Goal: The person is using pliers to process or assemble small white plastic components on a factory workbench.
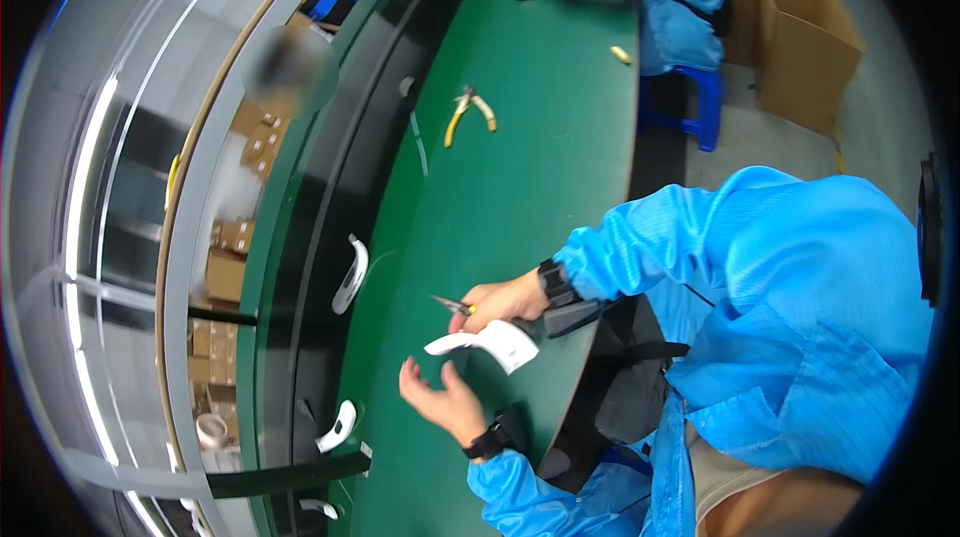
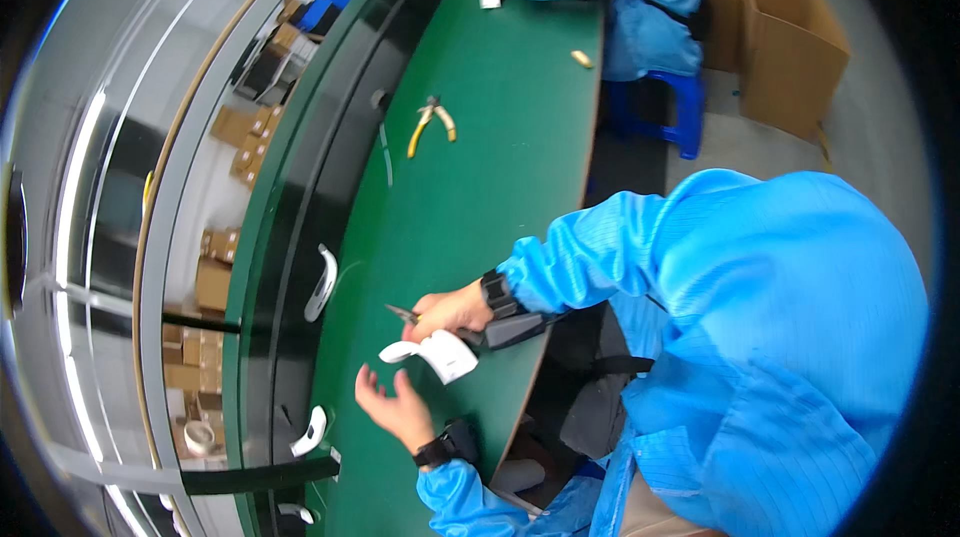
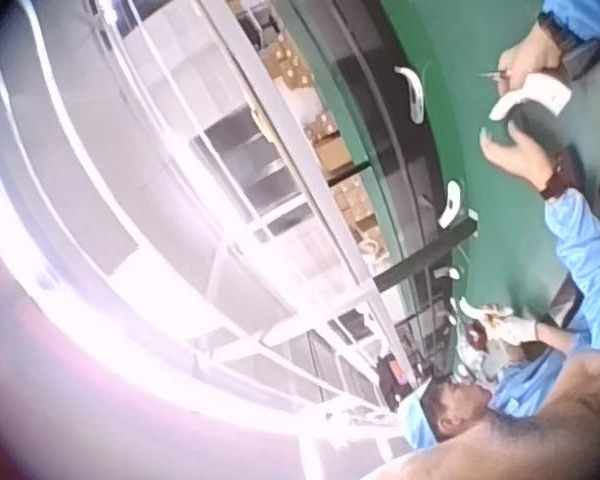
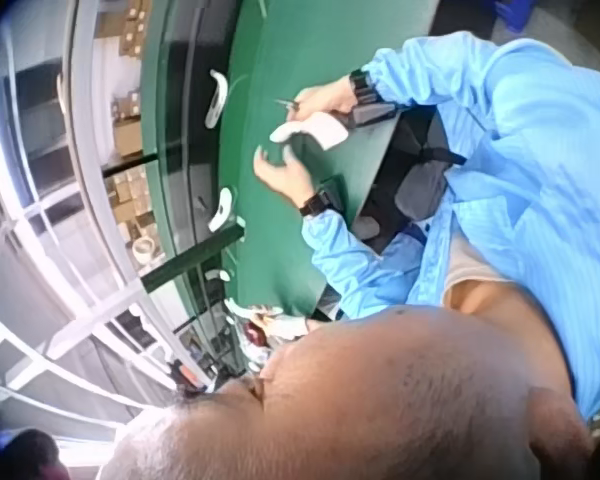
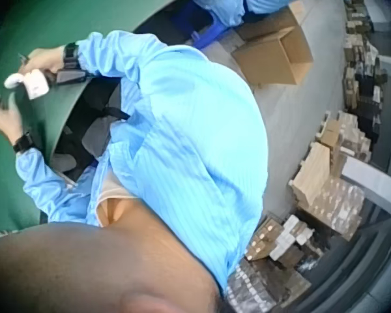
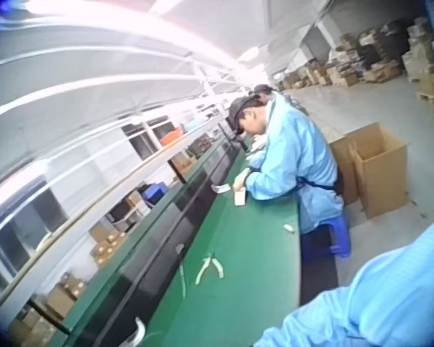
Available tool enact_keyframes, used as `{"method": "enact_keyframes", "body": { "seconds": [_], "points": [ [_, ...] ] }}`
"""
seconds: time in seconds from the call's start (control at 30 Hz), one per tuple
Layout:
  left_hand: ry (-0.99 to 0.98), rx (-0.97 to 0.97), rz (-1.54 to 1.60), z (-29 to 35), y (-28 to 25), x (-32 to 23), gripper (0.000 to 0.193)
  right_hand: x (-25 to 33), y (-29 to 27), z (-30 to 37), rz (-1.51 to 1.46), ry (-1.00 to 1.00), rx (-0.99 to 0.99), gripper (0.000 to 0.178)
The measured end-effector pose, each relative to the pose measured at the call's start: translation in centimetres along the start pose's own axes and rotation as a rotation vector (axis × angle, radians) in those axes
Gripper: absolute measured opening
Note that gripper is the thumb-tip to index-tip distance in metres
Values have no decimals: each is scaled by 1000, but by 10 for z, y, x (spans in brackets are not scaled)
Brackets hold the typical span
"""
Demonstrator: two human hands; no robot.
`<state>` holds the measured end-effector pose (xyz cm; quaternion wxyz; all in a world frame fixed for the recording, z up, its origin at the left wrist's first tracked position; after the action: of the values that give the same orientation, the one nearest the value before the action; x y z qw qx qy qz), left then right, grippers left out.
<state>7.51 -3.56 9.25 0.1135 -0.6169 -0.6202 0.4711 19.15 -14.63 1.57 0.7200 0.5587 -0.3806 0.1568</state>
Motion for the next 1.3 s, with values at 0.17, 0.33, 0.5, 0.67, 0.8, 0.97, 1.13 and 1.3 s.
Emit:
{"method": "enact_keyframes", "body": {
  "seconds": [0.17,0.33,0.5,0.67,0.8,0.97,1.13,1.3],
  "points": [
    [-701,658,1469,79,22,19,53,20,33,12,840,-656,-109,51],
    [-353,514,1130,101,29,-26,60,21,51,46,901,-696,-128,39],
    [-500,422,1188,102,32,-35,60,19,49,54,980,-543,-84,61],
    [-493,465,1243,117,26,-66,60,18,58,68,997,-630,-69,51],
    [-495,434,1220,129,42,-27,63,18,63,77,996,-598,-48,45],
    [-486,541,1510,136,59,4,62,36,36,77,884,-435,-13,47],
    [-463,489,1539,141,43,7,59,170,-59,171,1202,-883,-717,27],
    [-440,587,1647,132,57,-21,57,251,-222,285,1710,-468,-1540,42]
  ]
}}
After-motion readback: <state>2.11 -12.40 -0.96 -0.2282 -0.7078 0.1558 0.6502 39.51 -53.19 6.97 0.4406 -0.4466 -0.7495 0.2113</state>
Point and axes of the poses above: each hand's wrist, its own z-axis away from the middle knuckle, its own y-axis out of the palm, x = y × z, the point moved 7 cm from there along -z, towards the middle knuckle, and after that the axes turned 12 degrees about -z, right-handed, at the moved point
